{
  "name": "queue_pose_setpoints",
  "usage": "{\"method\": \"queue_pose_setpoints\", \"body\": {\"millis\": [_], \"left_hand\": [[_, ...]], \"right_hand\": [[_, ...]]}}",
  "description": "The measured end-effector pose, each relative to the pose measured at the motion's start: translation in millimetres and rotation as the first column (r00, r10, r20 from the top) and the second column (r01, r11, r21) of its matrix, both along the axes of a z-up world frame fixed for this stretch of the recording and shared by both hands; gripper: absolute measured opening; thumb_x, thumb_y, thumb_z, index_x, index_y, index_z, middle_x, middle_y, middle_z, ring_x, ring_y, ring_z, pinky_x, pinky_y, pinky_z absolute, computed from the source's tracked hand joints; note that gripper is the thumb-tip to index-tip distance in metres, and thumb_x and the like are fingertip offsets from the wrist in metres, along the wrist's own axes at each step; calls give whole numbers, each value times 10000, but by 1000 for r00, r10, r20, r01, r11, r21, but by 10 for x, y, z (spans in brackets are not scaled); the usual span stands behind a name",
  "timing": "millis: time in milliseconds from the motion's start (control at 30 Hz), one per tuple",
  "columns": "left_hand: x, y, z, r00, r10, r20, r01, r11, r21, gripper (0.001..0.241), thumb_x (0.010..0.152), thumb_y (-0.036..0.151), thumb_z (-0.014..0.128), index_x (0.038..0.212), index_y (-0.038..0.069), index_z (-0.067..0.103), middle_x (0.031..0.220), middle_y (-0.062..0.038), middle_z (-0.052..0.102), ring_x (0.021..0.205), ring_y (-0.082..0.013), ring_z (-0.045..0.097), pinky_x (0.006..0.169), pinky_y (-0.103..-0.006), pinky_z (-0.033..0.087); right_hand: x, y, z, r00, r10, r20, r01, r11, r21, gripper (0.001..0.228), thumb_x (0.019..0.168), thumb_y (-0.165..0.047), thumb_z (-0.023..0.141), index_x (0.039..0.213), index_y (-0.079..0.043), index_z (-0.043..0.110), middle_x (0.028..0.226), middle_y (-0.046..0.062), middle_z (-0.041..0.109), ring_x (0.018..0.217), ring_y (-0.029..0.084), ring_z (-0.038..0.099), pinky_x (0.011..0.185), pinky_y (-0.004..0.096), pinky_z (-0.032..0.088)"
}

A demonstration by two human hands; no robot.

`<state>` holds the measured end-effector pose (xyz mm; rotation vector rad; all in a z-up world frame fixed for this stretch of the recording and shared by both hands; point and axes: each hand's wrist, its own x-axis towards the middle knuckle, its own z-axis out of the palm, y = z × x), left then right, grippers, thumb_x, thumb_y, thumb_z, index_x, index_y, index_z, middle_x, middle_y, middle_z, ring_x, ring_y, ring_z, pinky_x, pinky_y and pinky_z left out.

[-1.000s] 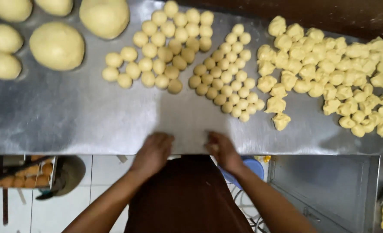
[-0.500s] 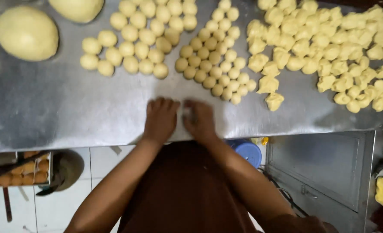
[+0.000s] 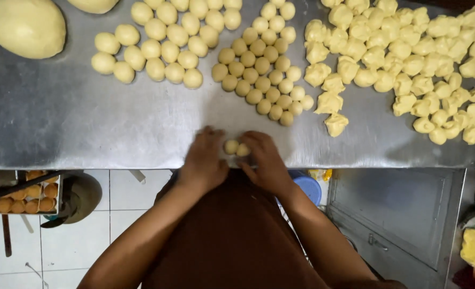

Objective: The person repeatedly picks small dough balls from a metal table, rolls them between the palms to smooth them, and places them back on the table. The hands work continuously in a rhythmic cycle, handling one ball at a time.

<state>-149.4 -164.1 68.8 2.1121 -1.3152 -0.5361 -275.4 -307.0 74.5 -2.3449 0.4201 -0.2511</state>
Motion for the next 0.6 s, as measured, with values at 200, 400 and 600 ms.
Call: {"method": "queue_pose_setpoints", "body": {"millis": [200,400,600], "left_hand": [[109,612,94,951,308,33,-306,951,-43,528,690,69,668,1173,-34,481,1154,-240,455,1159,-448,459,984,-482,391],[-171,803,19,897,440,-34,-441,896,-46,428,798,94,568,1204,17,459,1233,-131,449,1248,-310,378,1053,-426,322],[-274,814,44,863,495,-97,-499,866,-22,398,797,99,567,1183,31,506,1203,-115,442,1236,-292,411,1045,-409,364]], "right_hand": [[207,-259,-12,977,206,-60,-206,978,2,255,864,-35,581,1112,-84,611,1076,169,580,1023,366,587,890,427,484],[437,-1267,430,972,-217,90,219,976,-5,259,910,-29,569,1166,-56,541,1116,134,567,838,209,560,659,286,501],[834,-1845,1,919,-331,214,359,927,-106,185,837,-27,611,991,-72,520,967,78,544,869,229,497,727,350,413]]}}
